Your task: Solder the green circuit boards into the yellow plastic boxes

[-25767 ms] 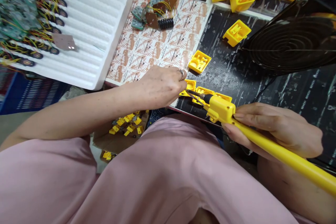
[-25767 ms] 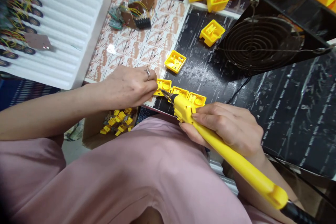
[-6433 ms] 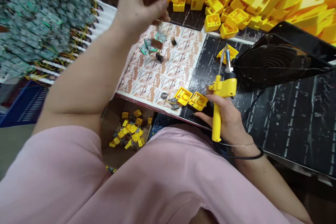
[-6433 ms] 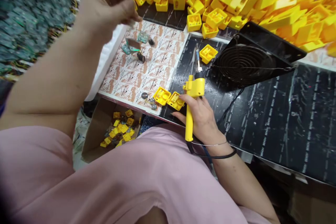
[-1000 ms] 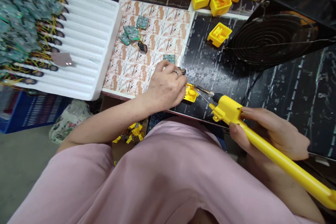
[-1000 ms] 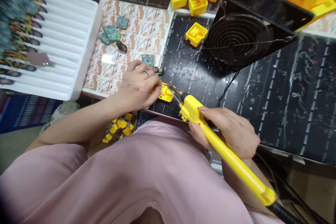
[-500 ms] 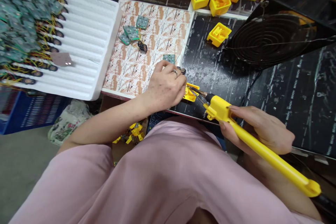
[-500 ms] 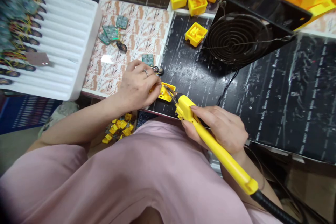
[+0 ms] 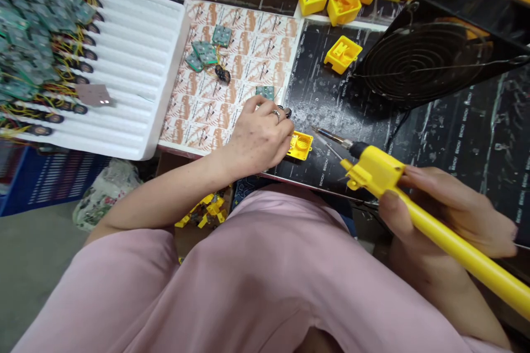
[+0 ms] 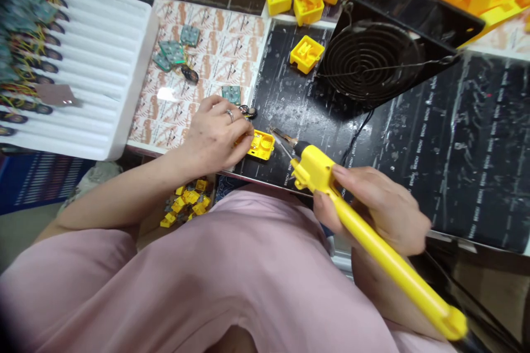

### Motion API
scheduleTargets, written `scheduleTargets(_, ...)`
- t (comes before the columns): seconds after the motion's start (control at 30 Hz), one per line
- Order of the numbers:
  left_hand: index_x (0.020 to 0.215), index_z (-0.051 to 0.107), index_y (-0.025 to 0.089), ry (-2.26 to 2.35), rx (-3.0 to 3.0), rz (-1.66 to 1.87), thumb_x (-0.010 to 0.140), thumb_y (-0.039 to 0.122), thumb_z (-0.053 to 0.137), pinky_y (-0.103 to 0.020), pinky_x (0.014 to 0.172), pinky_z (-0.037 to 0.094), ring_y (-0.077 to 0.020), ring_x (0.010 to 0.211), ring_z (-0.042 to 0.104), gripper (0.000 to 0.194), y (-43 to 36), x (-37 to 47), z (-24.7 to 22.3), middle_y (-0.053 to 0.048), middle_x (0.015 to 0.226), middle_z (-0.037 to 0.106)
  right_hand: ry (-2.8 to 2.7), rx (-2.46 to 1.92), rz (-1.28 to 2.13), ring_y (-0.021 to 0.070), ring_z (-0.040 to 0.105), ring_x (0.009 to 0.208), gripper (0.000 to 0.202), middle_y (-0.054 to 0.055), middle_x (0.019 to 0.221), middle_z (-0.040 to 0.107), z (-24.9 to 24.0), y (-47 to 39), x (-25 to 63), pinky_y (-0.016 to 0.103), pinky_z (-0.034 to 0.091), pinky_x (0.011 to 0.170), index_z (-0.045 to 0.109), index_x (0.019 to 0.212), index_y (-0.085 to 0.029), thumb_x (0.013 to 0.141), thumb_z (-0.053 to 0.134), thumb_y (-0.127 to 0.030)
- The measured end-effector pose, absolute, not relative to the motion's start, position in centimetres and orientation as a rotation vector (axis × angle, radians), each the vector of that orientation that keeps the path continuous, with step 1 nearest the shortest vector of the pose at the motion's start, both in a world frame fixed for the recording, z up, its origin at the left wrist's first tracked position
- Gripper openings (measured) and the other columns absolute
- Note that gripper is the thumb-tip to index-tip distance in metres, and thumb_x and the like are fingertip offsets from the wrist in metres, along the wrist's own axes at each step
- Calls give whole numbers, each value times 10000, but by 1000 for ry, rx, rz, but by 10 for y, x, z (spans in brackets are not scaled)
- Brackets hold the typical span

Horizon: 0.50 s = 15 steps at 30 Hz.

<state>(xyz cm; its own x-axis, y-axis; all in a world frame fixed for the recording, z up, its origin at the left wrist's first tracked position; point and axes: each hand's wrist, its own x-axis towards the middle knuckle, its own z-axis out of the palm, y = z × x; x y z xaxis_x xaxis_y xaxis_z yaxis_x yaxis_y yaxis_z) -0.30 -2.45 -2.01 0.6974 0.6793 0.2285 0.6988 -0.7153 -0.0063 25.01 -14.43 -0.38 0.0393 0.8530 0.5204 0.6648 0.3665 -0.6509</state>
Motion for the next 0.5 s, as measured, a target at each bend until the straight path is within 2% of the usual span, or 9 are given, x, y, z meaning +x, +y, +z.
scheduleTargets(0.17,816,664,188,-1116,-2789,-353,965,238,448,-473,909,453,-254,918,595,267,-25,-3,-20,-57,819,659,-1609,-1376,216,197,721,761,548,-15,961,776,3,-142,231,356,613,690,709,1222,-347,757,799,-71)
scheduleTargets(0.37,829,672,186,-1123,-2816,-348,971,237,451,-470,908,452,-258,943,593,268,-25,-4,-20,-60,838,666,-1941,-1208,180,201,716,651,512,16,890,780,4,-127,239,323,605,548,666,1261,-276,785,789,-133)
scheduleTargets(0.5,825,669,191,-1117,-2789,-336,963,238,464,-461,903,451,-253,937,597,251,-25,-3,-19,-49,831,663,-1995,-1159,173,192,715,669,522,17,890,778,5,-126,239,316,605,570,658,1273,-257,787,792,-119)
